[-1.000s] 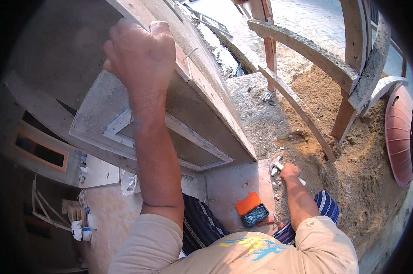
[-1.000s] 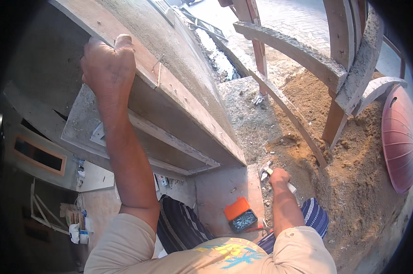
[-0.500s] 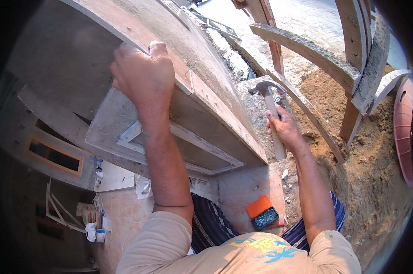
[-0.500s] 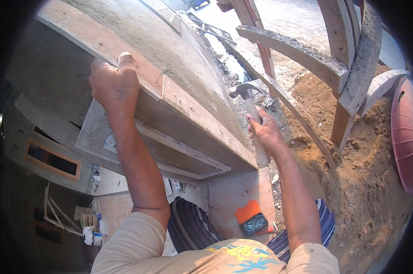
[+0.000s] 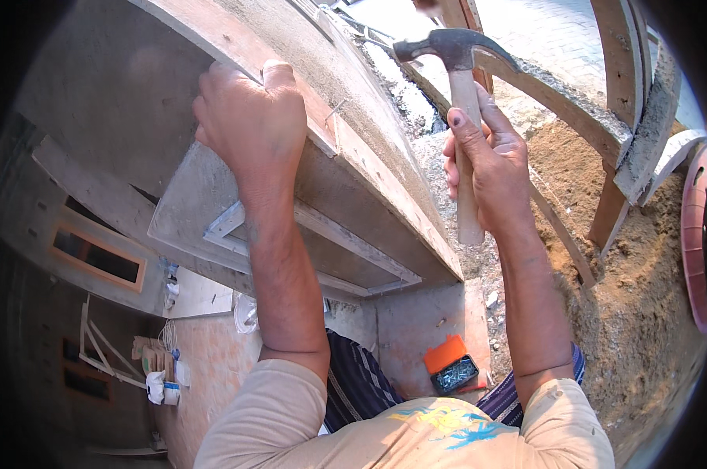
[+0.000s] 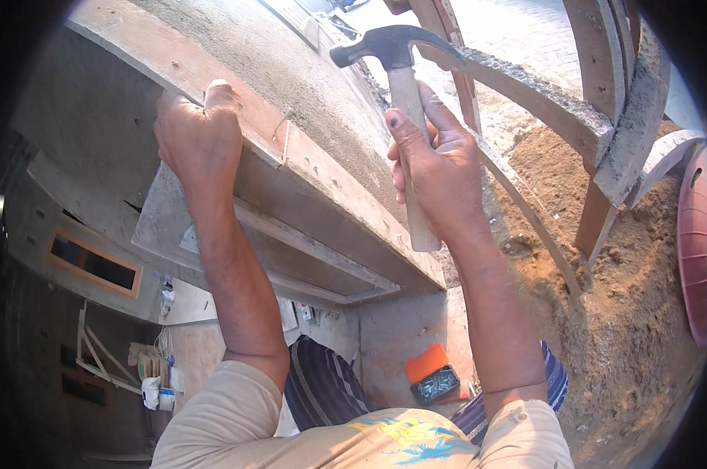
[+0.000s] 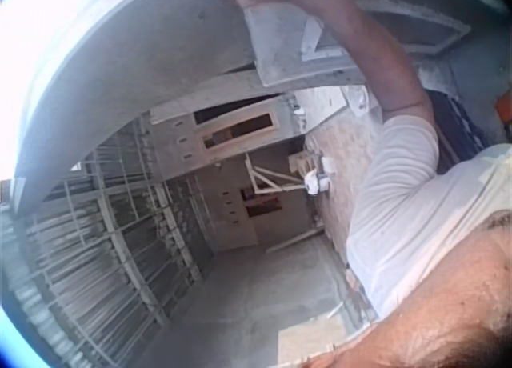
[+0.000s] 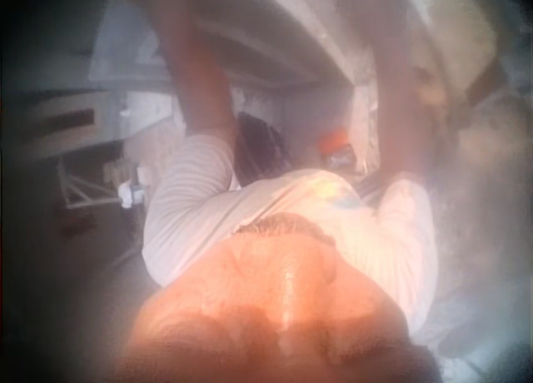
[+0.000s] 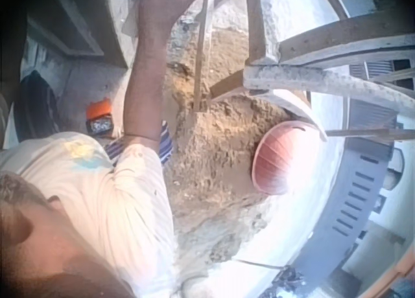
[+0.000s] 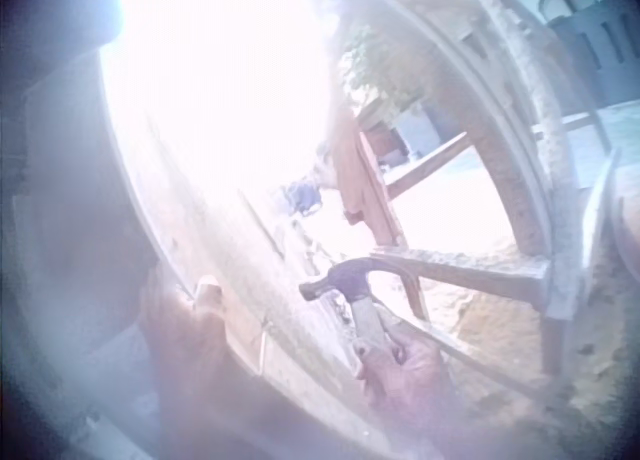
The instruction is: The person hammers nails into wooden planks to secure a rectangular frame against a concrete pillar. They repeatedly position the wood, drive nails with a hammer, and use a spirit level to check alignment.
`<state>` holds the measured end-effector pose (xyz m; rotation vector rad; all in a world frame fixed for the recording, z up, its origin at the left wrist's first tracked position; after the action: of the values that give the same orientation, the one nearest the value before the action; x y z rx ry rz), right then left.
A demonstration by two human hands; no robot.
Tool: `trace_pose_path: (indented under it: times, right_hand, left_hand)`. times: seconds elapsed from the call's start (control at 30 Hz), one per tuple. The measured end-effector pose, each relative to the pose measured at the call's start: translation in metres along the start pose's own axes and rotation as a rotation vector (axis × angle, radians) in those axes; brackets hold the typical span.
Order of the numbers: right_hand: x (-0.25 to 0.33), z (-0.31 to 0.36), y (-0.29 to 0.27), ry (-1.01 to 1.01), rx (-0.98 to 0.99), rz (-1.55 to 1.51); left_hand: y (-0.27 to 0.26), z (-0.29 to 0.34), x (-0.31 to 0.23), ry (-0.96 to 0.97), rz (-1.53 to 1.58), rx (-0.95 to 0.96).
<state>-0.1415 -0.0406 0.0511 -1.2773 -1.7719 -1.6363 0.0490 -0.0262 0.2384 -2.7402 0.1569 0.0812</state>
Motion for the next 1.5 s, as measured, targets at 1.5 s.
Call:
trace_pose_path:
  times: [1.5]
  right_hand:
    - [-0.025, 0.001, 0.012, 0.017, 0.234, 0.131]
  left_hand:
    - [-0.001, 0.004, -0.012, -0.012, -0.043, 0.005]
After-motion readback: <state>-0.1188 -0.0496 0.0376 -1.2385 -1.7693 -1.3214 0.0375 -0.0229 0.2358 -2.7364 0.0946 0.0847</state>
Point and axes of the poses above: each hand's wrist, its own z-axis away from the middle knuckle, its own y-axis out of the palm, x = y × z, the point moved 6 cm from there along -z, towards the middle knuckle, and after that the axes turned 5 degrees about -x, right-handed, at the moved point
